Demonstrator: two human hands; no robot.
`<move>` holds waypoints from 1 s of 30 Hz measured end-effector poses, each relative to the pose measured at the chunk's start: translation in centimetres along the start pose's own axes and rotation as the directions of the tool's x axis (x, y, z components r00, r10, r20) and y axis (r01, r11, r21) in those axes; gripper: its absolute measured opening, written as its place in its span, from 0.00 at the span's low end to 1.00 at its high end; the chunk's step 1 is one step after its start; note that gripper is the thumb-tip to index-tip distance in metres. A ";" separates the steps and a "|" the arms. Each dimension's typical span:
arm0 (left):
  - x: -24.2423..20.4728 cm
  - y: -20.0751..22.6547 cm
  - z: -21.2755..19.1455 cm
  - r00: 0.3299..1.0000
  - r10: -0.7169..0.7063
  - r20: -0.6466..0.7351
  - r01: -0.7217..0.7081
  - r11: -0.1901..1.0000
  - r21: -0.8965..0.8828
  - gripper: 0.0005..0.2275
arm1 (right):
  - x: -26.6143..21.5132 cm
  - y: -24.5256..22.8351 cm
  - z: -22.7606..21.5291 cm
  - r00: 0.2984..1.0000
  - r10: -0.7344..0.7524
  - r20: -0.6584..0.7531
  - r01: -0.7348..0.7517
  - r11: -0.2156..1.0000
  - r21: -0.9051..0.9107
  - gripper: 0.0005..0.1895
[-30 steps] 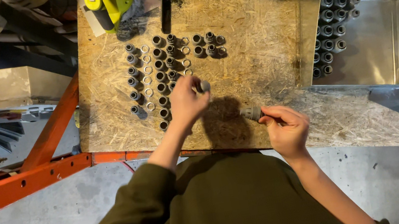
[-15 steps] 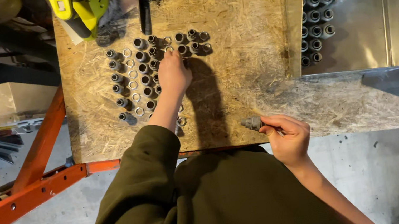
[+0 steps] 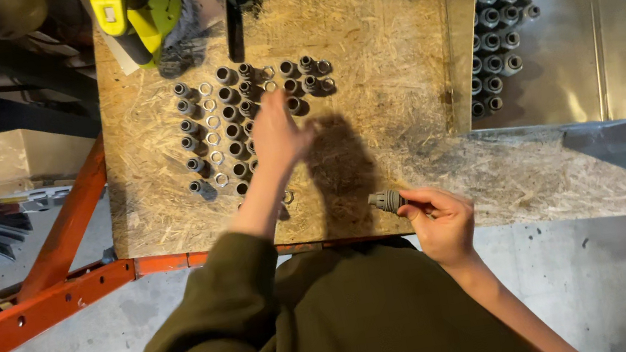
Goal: The person repeatedly picks up small metal sleeves and nuts from a workbench, screws them together by hand, and places the assembled units into a metal bin. The process is repeated for multiple items throughout the clip.
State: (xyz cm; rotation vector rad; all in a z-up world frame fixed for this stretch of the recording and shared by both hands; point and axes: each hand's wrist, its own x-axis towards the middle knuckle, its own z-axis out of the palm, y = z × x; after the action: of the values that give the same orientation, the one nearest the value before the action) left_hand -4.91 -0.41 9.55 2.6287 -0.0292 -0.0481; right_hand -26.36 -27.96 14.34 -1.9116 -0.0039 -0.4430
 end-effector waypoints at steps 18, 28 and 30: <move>-15.9 4.5 -4.4 0.965 0.245 -0.098 -0.198 0.425 -0.883 0.17 | 3.7 -4.4 4.1 0.930 0.180 0.320 -0.266 0.930 0.252 0.15; -18.2 4.6 -2.0 0.973 -0.061 0.223 0.226 0.041 -0.973 0.10 | 5.3 -9.2 3.9 0.939 -0.256 0.228 0.229 0.964 0.137 0.10; -18.1 4.2 -1.6 0.955 -0.066 0.288 0.287 -0.024 -0.958 0.09 | 5.6 -10.2 3.9 0.928 -0.300 0.221 0.269 0.950 0.158 0.13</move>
State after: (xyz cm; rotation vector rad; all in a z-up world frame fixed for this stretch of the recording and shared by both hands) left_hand -22.99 -2.73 13.57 1.0372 0.2270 -0.2691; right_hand -22.18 -21.72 24.04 -1.8354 -0.4666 -0.3897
